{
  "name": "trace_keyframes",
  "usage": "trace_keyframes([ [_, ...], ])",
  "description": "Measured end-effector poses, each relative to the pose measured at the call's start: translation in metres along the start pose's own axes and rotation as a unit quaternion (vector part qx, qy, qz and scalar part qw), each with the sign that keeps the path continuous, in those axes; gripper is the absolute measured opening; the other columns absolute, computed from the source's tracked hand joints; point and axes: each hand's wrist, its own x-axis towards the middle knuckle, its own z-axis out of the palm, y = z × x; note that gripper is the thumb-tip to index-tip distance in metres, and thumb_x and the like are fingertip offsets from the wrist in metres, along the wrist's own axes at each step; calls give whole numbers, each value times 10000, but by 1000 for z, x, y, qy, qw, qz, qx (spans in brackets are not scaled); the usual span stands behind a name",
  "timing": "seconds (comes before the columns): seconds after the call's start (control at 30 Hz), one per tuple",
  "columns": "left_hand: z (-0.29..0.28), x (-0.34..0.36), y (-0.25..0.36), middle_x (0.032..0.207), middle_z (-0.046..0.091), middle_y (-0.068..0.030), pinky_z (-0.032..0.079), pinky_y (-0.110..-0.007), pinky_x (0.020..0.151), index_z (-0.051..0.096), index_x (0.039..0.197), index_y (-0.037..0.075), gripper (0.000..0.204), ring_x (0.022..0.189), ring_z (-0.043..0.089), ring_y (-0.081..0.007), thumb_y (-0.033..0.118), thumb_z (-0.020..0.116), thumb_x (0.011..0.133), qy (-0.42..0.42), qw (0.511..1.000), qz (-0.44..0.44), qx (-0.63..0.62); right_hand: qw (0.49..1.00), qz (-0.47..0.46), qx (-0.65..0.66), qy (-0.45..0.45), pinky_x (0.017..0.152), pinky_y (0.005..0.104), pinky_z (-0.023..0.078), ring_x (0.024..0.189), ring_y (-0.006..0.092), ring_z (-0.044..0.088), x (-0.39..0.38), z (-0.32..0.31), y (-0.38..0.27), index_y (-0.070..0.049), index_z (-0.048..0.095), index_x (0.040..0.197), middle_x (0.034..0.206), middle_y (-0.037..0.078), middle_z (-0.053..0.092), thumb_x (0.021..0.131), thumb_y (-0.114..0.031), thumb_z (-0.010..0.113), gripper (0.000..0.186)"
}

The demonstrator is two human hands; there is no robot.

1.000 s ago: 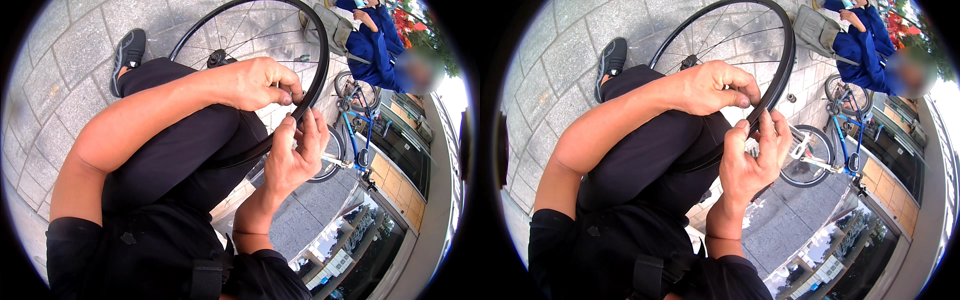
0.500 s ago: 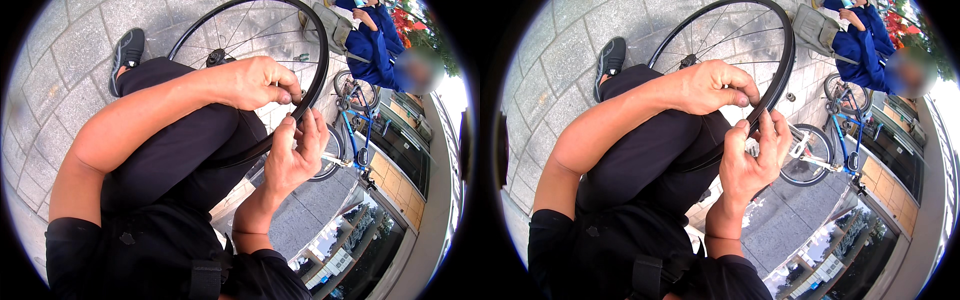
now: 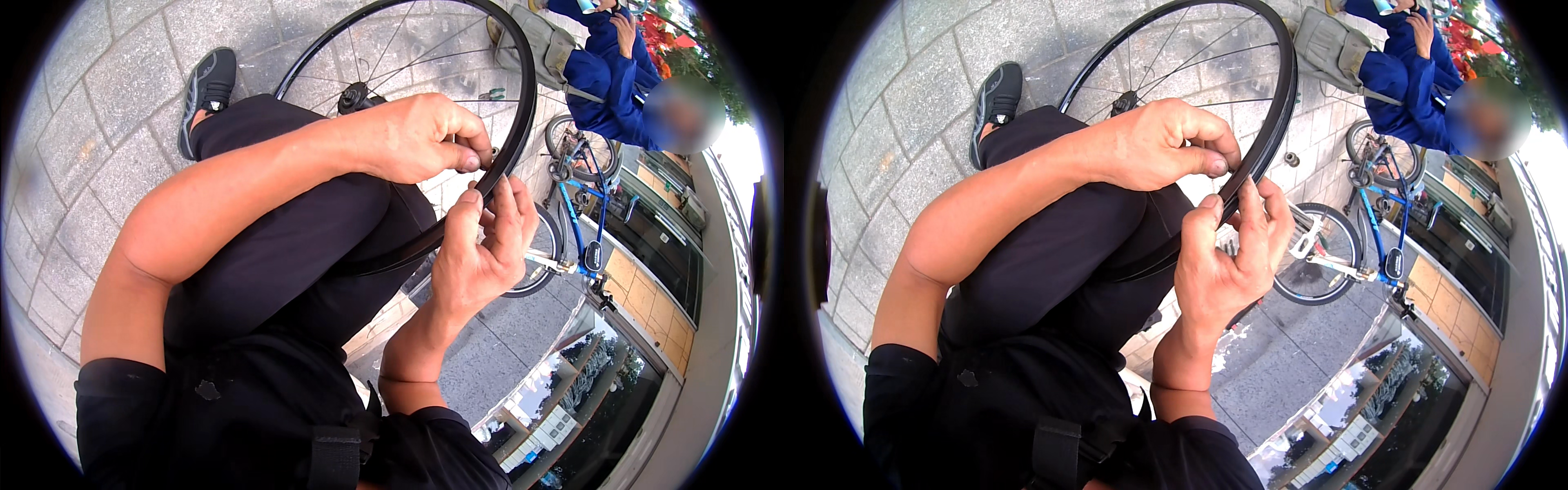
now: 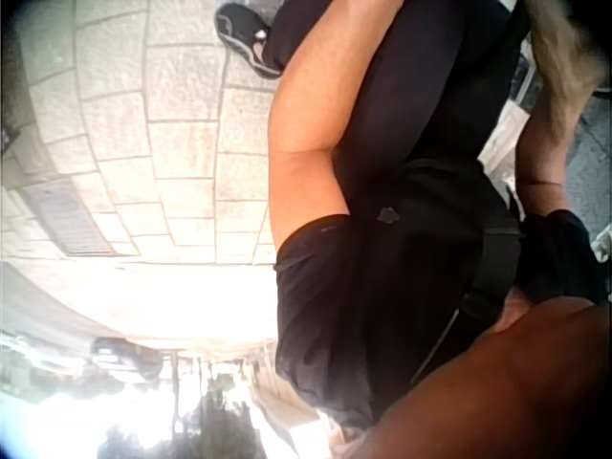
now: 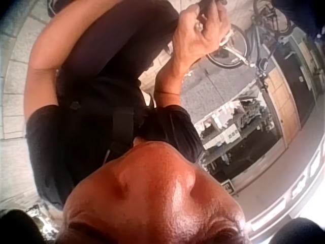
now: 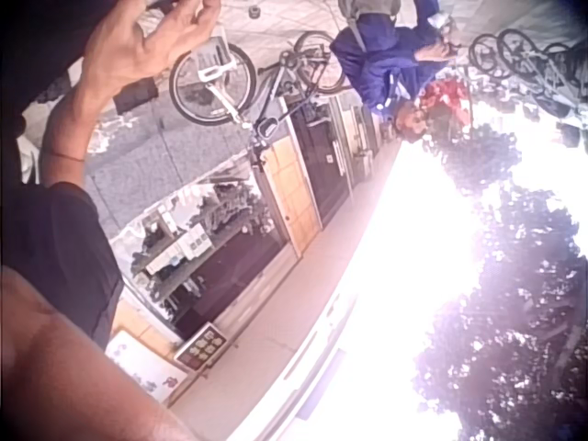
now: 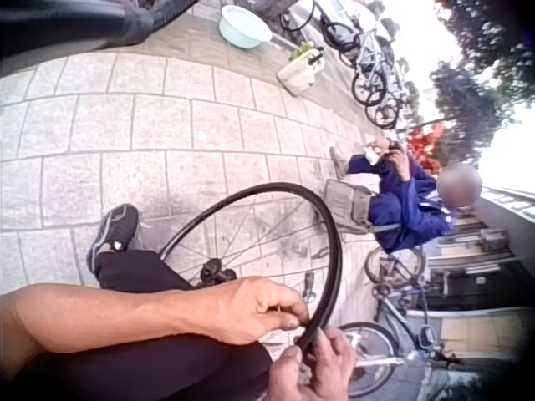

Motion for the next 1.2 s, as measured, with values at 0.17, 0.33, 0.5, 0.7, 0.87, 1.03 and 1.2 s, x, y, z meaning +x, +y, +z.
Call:
trace_keyframes([
  [0.17, 2, -1, 1, 1024, 755, -81, 559, -330, 925, 736, 1130, -26, 167, 991, 703, -165, 31, 642, 1005, 10, 1000, -23, -7, 1000, -7, 2, -1, 778, 349, 567, 1047, 279, 686, 1, 0, 1, 24, 729, 1232, 1297, 221, 641, 809, 68, 756, 426],
  [0.33, -4, -2, 1, 1042, 760, -84, 565, -340, 934, 730, 1144, -23, 176, 1026, 716, -175, 21, 632, 1005, -8, 1000, -4, -5, 1000, -6, 5, 0, 758, 336, 564, 960, 251, 691, 3, 0, -5, 35, 740, 1209, 1291, 215, 637, 801, 75, 758, 410],
  [0.5, -4, -1, -4, 1076, 768, -107, 576, -357, 926, 729, 1132, -15, 173, 1024, 739, -206, 32, 621, 1005, -9, 1000, 16, 25, 1000, -7, 2, -2, 742, 330, 565, 898, 232, 689, 2, -1, 0, 40, 740, 1207, 1295, 221, 630, 810, 62, 762, 398],
  [0.7, -7, 4, -10, 1060, 767, -111, 567, -351, 908, 725, 1138, -1, 173, 1008, 733, -203, 76, 639, 1009, -19, 994, 61, 85, 1000, -3, 6, -5, 735, 335, 568, 908, 236, 690, 3, -1, 4, 32, 734, 1225, 1296, 222, 626, 817, 60, 763, 409],
  [0.87, -5, 11, -17, 984, 760, -62, 548, -315, 854, 731, 1130, 13, 167, 937, 692, -135, 131, 708, 1015, -51, 999, -2, -17, 1000, -18, 0, -6, 759, 350, 579, 959, 265, 703, 3, -3, 6, 23, 728, 1235, 1291, 227, 620, 823, 64, 758, 415],
  [1.03, -7, 16, -28, 977, 740, -29, 540, -280, 837, 735, 1112, 5, 147, 917, 659, -83, 110, 728, 1010, -94, 985, -24, -142, 999, -32, -1, -17, 817, 344, 598, 1036, 250, 707, 3, -3, -2, 25, 733, 1258, 1290, 199, 636, 871, 57, 733, 388],
  [1.2, -8, 15, -22, 994, 748, -23, 543, -268, 847, 738, 1136, -6, 172, 927, 667, -82, 111, 738, 1010, -104, 972, -34, -207, 999, -42, 11, -30, 795, 377, 591, 1002, 319, 706, 3, -4, -1, 7, 709, 1270, 1299, 245, 587, 836, 80, 731, 441],
])
